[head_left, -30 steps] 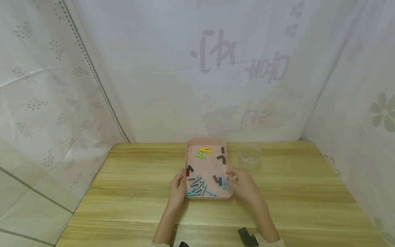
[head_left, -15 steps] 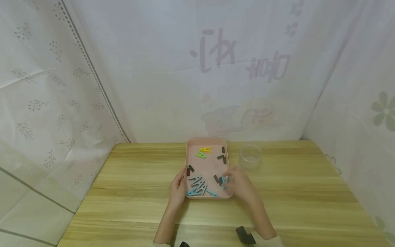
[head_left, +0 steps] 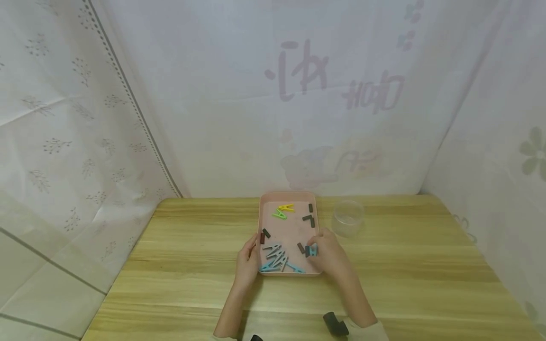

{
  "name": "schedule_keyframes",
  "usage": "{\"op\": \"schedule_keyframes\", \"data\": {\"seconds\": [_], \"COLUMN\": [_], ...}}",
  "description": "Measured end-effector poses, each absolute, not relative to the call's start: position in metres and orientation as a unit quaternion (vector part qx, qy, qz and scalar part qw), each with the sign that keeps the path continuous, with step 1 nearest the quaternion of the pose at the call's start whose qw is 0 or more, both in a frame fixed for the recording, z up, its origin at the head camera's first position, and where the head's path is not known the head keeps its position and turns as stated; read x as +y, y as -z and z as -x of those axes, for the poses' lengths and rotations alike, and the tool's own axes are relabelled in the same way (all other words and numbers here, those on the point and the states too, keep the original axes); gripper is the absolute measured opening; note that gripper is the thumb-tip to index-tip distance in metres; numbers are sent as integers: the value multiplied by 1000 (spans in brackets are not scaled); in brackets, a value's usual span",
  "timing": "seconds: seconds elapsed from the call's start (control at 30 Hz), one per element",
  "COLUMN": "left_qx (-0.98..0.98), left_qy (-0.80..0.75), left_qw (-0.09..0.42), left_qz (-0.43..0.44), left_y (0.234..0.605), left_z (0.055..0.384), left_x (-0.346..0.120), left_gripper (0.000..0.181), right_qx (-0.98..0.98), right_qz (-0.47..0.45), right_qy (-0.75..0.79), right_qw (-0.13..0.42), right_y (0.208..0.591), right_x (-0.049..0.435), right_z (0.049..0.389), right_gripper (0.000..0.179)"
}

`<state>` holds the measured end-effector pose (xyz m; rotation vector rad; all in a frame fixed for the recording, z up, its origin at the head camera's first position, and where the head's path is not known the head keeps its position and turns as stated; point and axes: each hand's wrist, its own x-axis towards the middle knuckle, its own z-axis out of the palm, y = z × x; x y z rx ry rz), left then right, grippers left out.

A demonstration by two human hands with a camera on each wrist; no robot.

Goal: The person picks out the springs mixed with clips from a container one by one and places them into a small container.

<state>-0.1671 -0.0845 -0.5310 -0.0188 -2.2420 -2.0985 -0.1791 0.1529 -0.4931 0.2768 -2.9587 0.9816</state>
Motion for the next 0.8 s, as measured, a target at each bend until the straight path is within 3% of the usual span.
{"op": "schedule_keyframes", "data": {"seconds": [0.4,0.8], "left_qx": [-724,-732], "left_qy": [689,680], "left_qw": [28,48], "left_qz": [8,5], "left_y": [531,532], "left_z": [167,166], "left_x": [-84,-83], "left_gripper": [45,42], "right_qx": [-962,-968], "right_qz": [-74,-83], "right_qy": [-263,-236], "right_qw": [8,24], "right_y": [498,501], "right_x": [149,146], "right_z": [183,184], "right_gripper": [29,23]}}
